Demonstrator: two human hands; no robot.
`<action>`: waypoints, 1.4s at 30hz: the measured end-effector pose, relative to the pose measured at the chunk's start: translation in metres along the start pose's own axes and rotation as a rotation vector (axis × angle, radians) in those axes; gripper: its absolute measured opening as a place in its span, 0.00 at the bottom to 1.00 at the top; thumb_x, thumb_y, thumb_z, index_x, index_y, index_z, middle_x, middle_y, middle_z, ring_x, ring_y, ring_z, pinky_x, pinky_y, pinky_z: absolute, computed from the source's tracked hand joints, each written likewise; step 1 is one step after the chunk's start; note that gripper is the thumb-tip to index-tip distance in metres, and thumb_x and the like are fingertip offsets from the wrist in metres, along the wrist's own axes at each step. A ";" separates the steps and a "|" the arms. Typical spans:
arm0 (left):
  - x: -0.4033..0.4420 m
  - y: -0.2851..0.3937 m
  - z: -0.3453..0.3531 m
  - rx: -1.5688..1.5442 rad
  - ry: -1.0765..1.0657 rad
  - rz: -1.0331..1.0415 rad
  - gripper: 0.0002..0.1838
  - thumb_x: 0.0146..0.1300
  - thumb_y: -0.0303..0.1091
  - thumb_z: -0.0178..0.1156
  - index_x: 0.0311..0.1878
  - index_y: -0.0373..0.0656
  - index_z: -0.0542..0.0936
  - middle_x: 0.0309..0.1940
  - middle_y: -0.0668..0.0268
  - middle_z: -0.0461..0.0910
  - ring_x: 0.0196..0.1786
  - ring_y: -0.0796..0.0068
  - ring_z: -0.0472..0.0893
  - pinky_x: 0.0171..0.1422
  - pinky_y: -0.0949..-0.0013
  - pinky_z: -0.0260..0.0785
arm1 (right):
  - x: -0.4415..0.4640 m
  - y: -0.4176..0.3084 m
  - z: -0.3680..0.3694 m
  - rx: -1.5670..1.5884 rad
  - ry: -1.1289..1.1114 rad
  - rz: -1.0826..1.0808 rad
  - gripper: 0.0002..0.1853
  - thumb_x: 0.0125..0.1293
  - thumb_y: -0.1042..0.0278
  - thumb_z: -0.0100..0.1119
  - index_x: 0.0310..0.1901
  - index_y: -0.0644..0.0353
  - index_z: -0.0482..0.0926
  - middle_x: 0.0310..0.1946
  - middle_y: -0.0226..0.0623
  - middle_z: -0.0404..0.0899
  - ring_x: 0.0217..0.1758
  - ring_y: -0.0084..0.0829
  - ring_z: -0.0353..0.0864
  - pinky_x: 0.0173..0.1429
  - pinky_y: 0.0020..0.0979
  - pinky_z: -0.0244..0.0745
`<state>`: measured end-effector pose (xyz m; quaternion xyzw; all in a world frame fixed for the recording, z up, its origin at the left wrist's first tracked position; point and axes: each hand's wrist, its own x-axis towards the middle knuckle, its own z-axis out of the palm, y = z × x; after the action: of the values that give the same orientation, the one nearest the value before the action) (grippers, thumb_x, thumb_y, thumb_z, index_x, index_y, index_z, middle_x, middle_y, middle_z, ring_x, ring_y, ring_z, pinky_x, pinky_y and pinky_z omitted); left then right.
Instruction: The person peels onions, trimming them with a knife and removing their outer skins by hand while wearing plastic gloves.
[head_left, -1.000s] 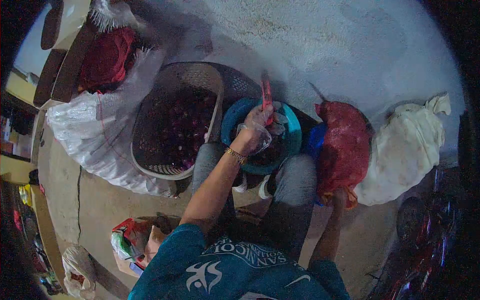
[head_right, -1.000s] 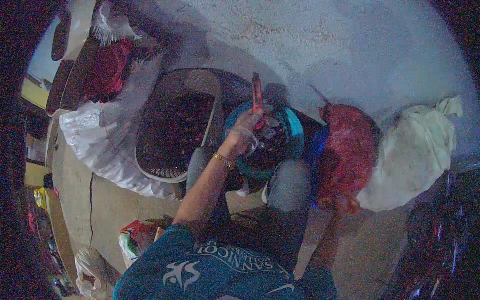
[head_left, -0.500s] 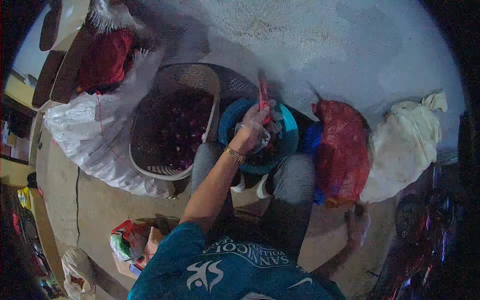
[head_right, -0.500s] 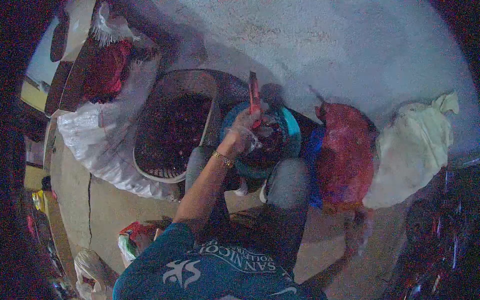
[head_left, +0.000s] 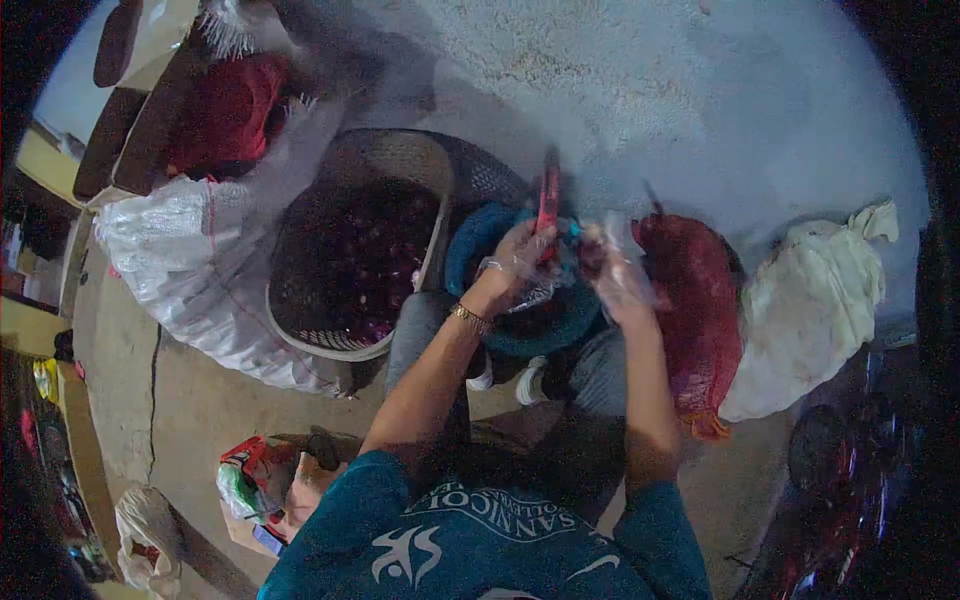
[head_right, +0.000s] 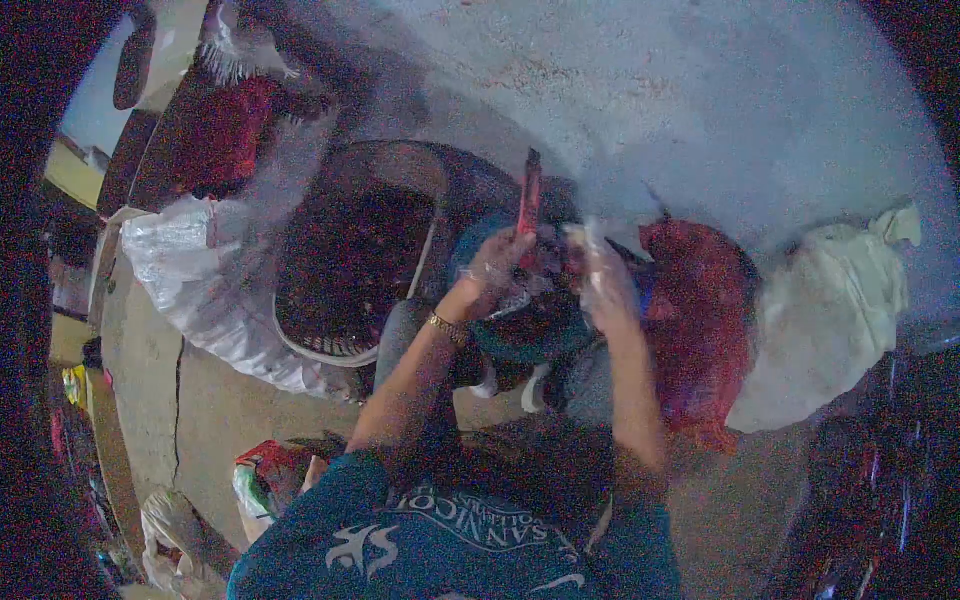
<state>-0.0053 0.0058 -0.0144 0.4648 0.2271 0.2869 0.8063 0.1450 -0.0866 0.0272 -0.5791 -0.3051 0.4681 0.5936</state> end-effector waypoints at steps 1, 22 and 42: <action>-0.004 0.003 0.003 0.115 0.078 0.010 0.16 0.70 0.42 0.53 0.51 0.39 0.75 0.31 0.72 0.75 0.30 0.82 0.72 0.33 0.76 0.66 | 0.008 -0.005 0.010 0.006 -0.012 0.099 0.23 0.68 0.49 0.51 0.54 0.59 0.74 0.46 0.31 0.75 0.44 0.24 0.70 0.51 0.30 0.69; 0.025 -0.036 -0.001 0.193 0.117 0.252 0.43 0.60 0.23 0.60 0.71 0.52 0.45 0.57 0.63 0.66 0.56 0.70 0.70 0.57 0.67 0.69 | 0.035 -0.007 0.019 0.680 -0.170 0.163 0.14 0.67 0.61 0.56 0.47 0.62 0.75 0.43 0.40 0.80 0.43 0.34 0.82 0.49 0.35 0.79; 0.003 0.028 0.009 -0.410 0.219 0.224 0.26 0.57 0.20 0.60 0.58 0.47 0.65 0.49 0.62 0.75 0.48 0.67 0.77 0.50 0.63 0.74 | 0.023 -0.013 -0.004 0.145 -0.175 0.031 0.26 0.65 0.45 0.56 0.53 0.59 0.72 0.37 0.33 0.78 0.33 0.25 0.79 0.40 0.31 0.77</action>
<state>-0.0050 0.0137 0.0143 0.2798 0.1974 0.4630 0.8175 0.1596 -0.0658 0.0348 -0.4960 -0.3123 0.5470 0.5977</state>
